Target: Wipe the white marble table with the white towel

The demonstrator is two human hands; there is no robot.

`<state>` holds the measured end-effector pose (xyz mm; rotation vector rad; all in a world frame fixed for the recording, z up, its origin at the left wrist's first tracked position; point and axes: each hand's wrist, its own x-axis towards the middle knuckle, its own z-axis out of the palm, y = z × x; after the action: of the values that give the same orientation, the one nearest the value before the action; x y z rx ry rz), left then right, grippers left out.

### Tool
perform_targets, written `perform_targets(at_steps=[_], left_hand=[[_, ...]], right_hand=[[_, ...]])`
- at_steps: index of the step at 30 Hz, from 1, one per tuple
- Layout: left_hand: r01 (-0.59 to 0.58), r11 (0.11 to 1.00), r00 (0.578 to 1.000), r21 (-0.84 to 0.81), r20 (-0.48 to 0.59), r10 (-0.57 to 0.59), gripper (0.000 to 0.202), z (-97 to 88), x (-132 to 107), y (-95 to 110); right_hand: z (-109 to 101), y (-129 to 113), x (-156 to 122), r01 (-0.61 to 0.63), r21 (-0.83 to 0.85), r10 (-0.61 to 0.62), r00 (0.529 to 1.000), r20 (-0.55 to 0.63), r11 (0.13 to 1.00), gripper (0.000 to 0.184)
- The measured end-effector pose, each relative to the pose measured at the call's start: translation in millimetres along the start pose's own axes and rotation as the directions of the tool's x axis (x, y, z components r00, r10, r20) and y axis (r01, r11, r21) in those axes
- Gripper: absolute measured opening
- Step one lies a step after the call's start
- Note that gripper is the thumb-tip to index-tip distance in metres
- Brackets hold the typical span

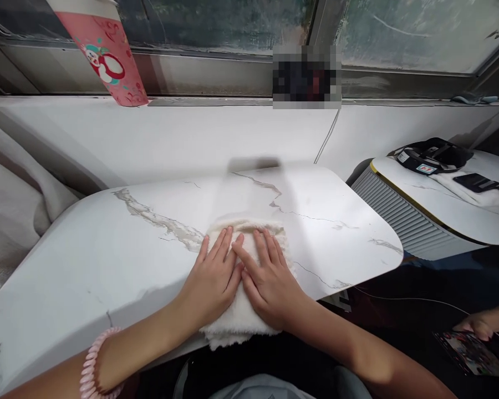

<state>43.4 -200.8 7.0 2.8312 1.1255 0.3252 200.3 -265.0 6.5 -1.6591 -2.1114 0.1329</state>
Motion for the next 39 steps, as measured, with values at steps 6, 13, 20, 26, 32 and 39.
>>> perform_targets(at_steps=[6,13,20,26,32,39], left_hand=[[0.099,0.994,0.992,0.050,0.076,-0.102,0.056,-4.0,36.3,-22.1],[0.220,0.972,0.955,0.086,0.183,-0.232,0.055,-14.0,105.5,-60.5],[0.308,0.951,0.951,0.027,-0.013,-0.308,0.053,5.0,137.2,-99.5],[0.326,0.945,0.943,-0.015,-0.060,-0.326,0.050,9.8,163.2,-129.4],[0.343,0.933,0.928,-0.107,-0.114,-0.355,0.043,10.2,179.4,-150.8],[0.328,0.935,0.932,-0.136,-0.116,-0.344,0.047,9.5,167.6,-148.9]], right_hand=[[11.0,16.1,46.0,-0.024,-0.020,0.025,0.998,0.056,1.000,0.054],[25.9,39.2,127.5,-0.055,-0.061,0.061,0.992,0.109,0.997,0.057],[35.0,51.3,177.5,-0.058,-0.071,0.067,0.990,0.127,0.996,0.057],[48.6,62.4,212.8,-0.105,0.010,0.105,0.993,0.053,0.994,0.057],[55.3,69.6,241.9,-0.164,0.185,0.166,0.986,0.008,0.969,0.052],[54.6,61.7,230.3,-0.164,0.170,0.165,0.986,0.011,0.972,0.050]])
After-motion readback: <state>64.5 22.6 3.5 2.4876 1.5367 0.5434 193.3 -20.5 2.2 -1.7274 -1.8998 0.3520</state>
